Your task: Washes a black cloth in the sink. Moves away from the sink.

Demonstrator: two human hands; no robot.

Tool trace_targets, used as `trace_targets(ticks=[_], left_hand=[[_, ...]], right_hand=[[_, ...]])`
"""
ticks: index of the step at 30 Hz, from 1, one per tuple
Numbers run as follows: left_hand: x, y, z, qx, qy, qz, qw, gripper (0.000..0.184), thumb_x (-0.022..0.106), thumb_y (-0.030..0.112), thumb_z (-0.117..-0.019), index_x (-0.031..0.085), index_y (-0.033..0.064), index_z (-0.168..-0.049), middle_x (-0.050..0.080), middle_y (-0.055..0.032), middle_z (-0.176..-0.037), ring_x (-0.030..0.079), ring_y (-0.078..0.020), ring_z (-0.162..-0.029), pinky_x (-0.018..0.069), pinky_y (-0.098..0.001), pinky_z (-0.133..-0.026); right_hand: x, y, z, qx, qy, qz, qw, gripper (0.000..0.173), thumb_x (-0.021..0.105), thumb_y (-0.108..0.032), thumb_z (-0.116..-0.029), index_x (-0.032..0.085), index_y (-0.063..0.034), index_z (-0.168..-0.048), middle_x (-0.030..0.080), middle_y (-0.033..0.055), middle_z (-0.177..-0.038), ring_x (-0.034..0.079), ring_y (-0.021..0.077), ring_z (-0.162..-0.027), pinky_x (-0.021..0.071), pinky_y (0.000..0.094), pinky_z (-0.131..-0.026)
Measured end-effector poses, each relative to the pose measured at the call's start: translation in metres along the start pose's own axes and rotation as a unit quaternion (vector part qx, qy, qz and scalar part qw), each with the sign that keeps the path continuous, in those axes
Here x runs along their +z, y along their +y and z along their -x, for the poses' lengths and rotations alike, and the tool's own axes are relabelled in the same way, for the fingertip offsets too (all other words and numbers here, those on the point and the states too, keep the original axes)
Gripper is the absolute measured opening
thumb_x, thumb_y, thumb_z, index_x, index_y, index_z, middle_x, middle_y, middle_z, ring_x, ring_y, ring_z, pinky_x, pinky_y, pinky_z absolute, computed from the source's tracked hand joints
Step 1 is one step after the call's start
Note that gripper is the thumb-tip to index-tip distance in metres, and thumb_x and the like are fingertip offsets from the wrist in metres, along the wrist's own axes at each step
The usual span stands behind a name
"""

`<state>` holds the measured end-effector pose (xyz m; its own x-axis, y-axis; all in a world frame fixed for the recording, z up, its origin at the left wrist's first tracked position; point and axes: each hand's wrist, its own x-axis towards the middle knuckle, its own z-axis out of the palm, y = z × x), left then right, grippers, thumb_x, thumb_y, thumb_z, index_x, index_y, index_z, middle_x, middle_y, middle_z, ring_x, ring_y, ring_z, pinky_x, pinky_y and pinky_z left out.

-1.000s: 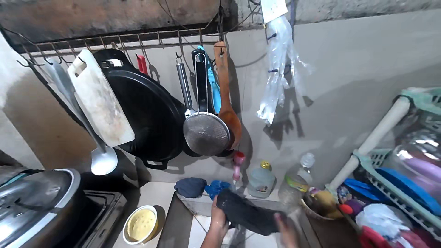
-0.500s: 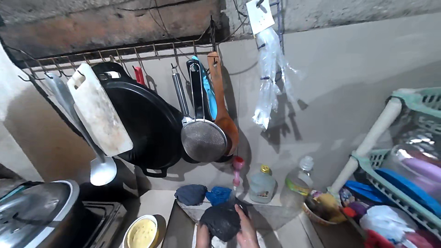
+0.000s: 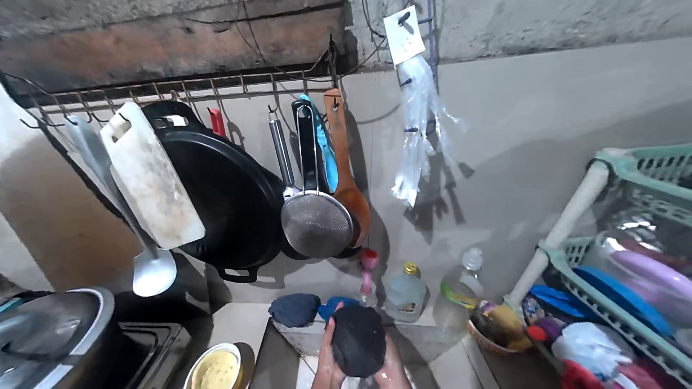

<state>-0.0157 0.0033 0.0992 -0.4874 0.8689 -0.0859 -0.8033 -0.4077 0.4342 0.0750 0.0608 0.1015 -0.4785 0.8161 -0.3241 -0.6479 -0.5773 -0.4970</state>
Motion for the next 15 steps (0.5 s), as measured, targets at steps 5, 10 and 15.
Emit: trace_targets(ticks=[5, 10, 15], left_hand=[[0.020, 0.001, -0.018, -0.011, 0.091, -0.092, 0.992, 0.024, 0.038, 0.016, -0.1066, 0.060, 0.0061, -0.109, 0.073, -0.0080, -0.091, 0.072, -0.0168, -0.083, 0.0612, -0.0354, -0.075], [0.018, -0.006, -0.038, 0.011, 0.038, -0.242, 0.969, 0.037, 0.055, 0.000, -0.0957, 0.053, -0.0028, -0.133, 0.068, -0.0138, -0.109, 0.068, -0.0166, -0.092, 0.0581, -0.0349, -0.082], [0.032, -0.006, -0.042, -0.001, 0.023, -0.402, 0.915, 0.050, 0.077, -0.005, -0.0813, 0.059, -0.0071, -0.128, 0.068, -0.0195, -0.112, 0.068, -0.0215, -0.097, 0.0574, -0.0387, -0.089]], right_hand=[[0.010, -0.058, -0.006, -0.170, 0.040, 0.687, 0.705, 0.040, 0.055, 0.006, -0.0953, 0.059, 0.0066, -0.135, 0.053, 0.0327, -0.141, 0.053, 0.0470, -0.131, 0.0424, 0.0576, -0.111], [0.085, -0.104, 0.017, -0.332, -0.052, 0.691, 0.640, 0.045, 0.063, -0.002, -0.0953, 0.056, 0.0052, -0.139, 0.052, 0.0317, -0.142, 0.061, 0.0436, -0.120, 0.0525, 0.0520, -0.101], [0.162, -0.122, 0.011, -0.173, -0.092, 0.843, 0.502, 0.040, 0.056, -0.008, -0.1035, 0.051, 0.0084, -0.140, 0.043, 0.0314, -0.150, 0.052, 0.0428, -0.134, 0.0455, 0.0469, -0.111]])
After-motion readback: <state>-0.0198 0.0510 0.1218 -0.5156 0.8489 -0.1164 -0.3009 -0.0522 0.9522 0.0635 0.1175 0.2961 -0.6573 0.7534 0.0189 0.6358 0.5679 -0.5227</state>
